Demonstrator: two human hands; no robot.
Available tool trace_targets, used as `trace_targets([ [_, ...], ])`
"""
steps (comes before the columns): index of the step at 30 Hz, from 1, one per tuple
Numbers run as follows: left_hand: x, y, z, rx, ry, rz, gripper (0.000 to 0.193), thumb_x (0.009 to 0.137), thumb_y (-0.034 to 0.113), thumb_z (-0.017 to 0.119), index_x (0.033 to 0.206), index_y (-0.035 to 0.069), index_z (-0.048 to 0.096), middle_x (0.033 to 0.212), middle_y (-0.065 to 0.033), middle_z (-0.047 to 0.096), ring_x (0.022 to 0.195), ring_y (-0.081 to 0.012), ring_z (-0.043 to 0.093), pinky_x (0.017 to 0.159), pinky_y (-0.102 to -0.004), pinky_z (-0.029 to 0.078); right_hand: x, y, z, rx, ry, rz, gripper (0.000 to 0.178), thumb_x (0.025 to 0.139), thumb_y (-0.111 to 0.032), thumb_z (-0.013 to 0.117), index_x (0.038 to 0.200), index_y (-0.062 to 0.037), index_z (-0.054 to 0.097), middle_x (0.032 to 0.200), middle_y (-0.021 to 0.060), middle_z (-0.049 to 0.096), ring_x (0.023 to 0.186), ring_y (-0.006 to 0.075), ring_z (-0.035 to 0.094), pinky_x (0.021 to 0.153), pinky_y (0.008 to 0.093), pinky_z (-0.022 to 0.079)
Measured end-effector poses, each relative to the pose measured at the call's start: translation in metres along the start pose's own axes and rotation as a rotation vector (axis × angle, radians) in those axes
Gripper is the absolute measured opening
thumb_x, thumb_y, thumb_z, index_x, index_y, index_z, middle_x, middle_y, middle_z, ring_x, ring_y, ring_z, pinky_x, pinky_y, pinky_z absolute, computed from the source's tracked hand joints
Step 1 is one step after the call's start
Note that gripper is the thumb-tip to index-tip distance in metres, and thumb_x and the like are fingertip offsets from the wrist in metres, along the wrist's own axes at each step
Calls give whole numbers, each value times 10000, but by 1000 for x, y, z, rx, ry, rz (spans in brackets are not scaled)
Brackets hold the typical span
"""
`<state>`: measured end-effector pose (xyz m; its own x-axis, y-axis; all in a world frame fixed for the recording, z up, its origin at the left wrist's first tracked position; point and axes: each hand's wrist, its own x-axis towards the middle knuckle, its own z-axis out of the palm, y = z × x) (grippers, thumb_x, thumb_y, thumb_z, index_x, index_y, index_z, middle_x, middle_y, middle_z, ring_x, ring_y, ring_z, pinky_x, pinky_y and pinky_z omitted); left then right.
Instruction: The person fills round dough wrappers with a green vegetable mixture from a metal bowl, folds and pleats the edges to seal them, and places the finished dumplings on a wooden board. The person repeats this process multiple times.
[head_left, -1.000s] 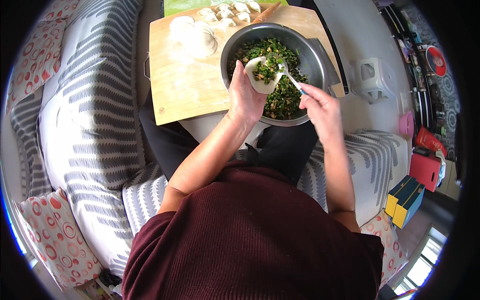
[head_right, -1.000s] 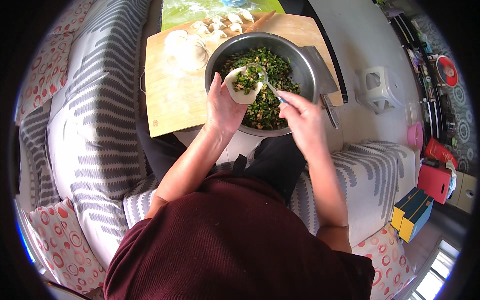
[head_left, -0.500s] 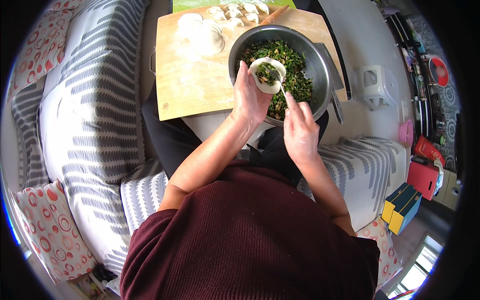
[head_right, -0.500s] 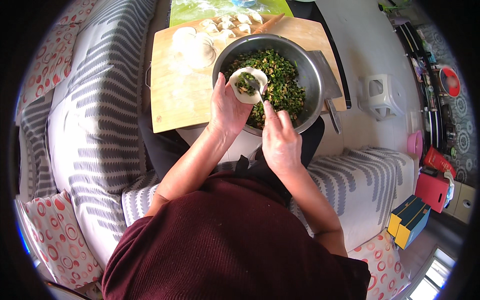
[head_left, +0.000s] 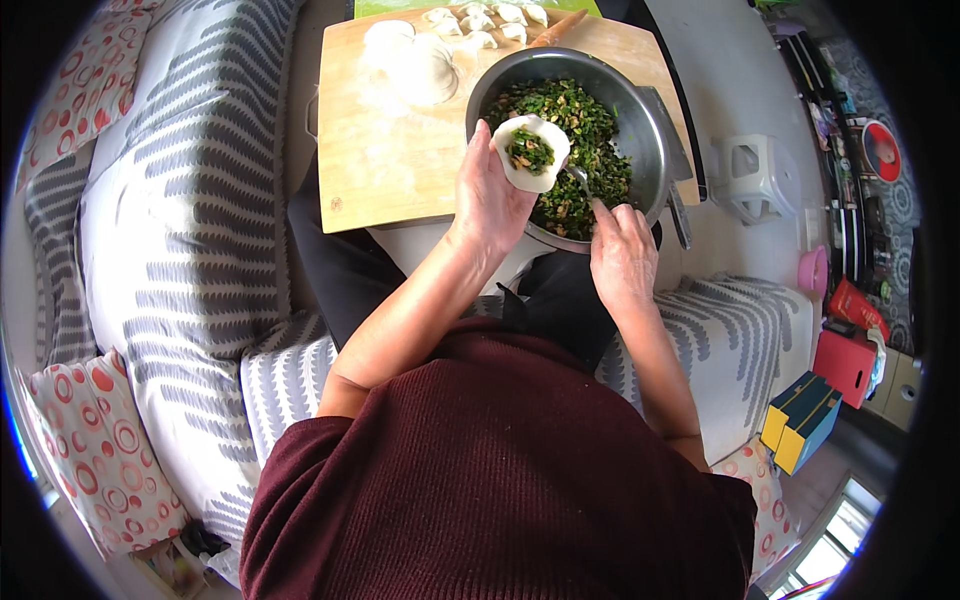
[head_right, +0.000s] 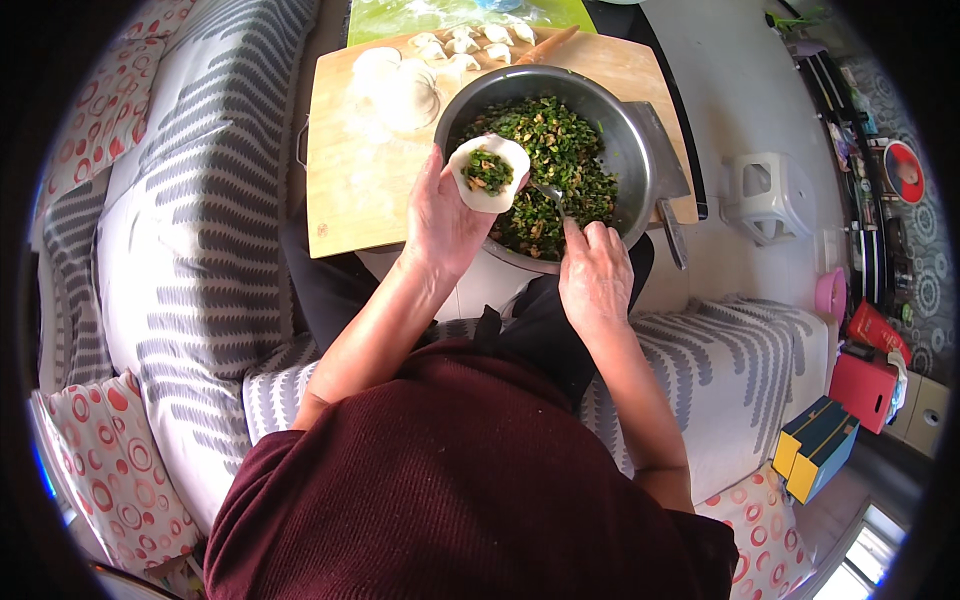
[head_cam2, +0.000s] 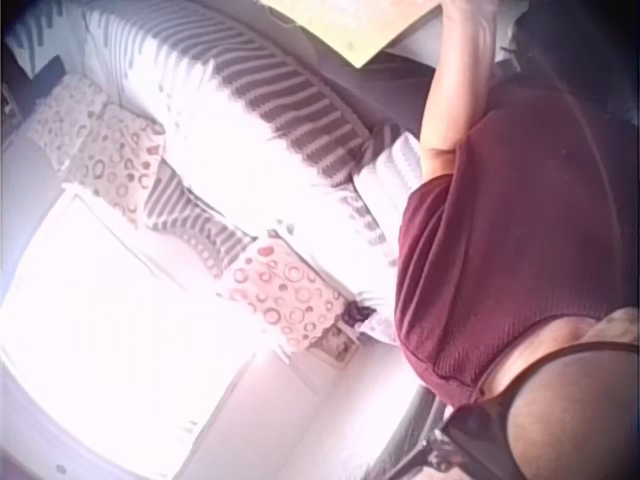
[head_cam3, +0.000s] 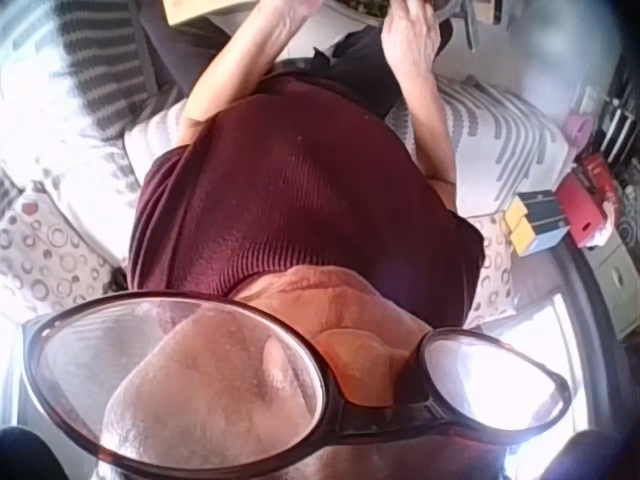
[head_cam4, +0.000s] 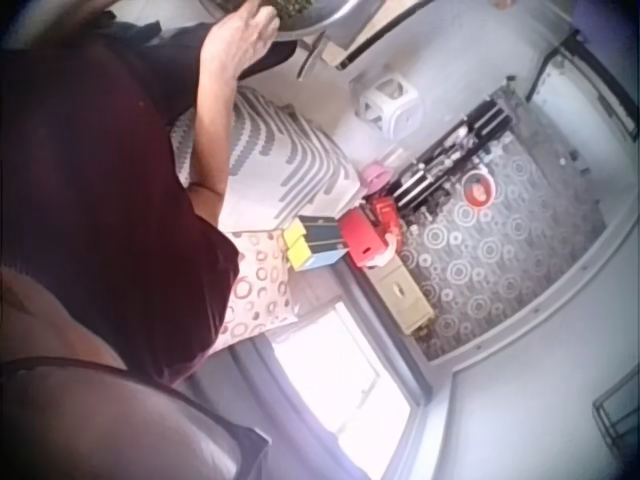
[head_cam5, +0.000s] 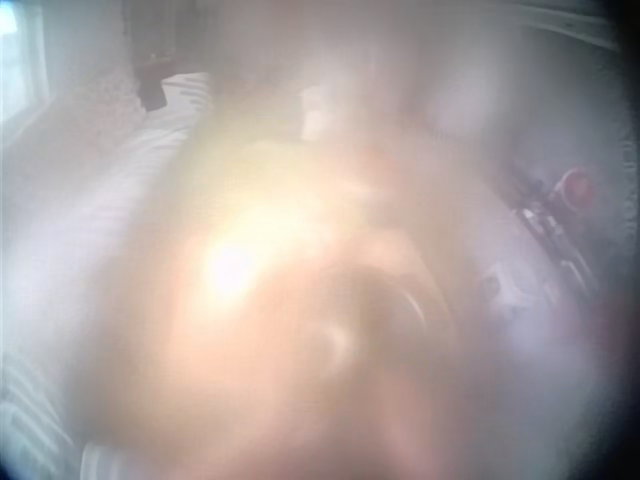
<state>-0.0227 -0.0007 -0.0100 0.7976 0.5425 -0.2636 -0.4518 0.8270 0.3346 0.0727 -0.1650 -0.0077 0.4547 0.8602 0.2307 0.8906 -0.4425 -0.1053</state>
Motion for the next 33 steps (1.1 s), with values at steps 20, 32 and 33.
trace_targets([
  [20, -29, 2, 23, 206, -174, -66, 301, 983, 103, 500, 1268, 9, 529, 1142, -99, 624, 1012, -180, 630, 881, -360, 548, 53, -26, -55, 682, 276, -328, 156, 736, 29, 737, 832, -17, 623, 846, 89, 562, 764, 220, 590, 661, 318, 495],
  [32, -32, 9, 32, 247, -247, -91, 298, 995, 215, 521, 1150, -29, 592, 1088, -110, 640, 977, -188, 650, 855, -354, 588, 59, -23, -66, 886, 170, -132, 112, 787, 37, 708, 837, -16, 623, 878, 52, 568, 734, 125, 578, 600, 252, 488],
  [33, -32, 10, 32, 275, -238, -91, 293, 995, 210, 520, 1143, -32, 595, 1081, -115, 642, 976, -190, 651, 853, -354, 589, 60, -24, -66, 879, 171, -129, 112, 787, 40, 706, 838, -14, 622, 877, 51, 568, 728, 123, 575, 598, 249, 486],
])
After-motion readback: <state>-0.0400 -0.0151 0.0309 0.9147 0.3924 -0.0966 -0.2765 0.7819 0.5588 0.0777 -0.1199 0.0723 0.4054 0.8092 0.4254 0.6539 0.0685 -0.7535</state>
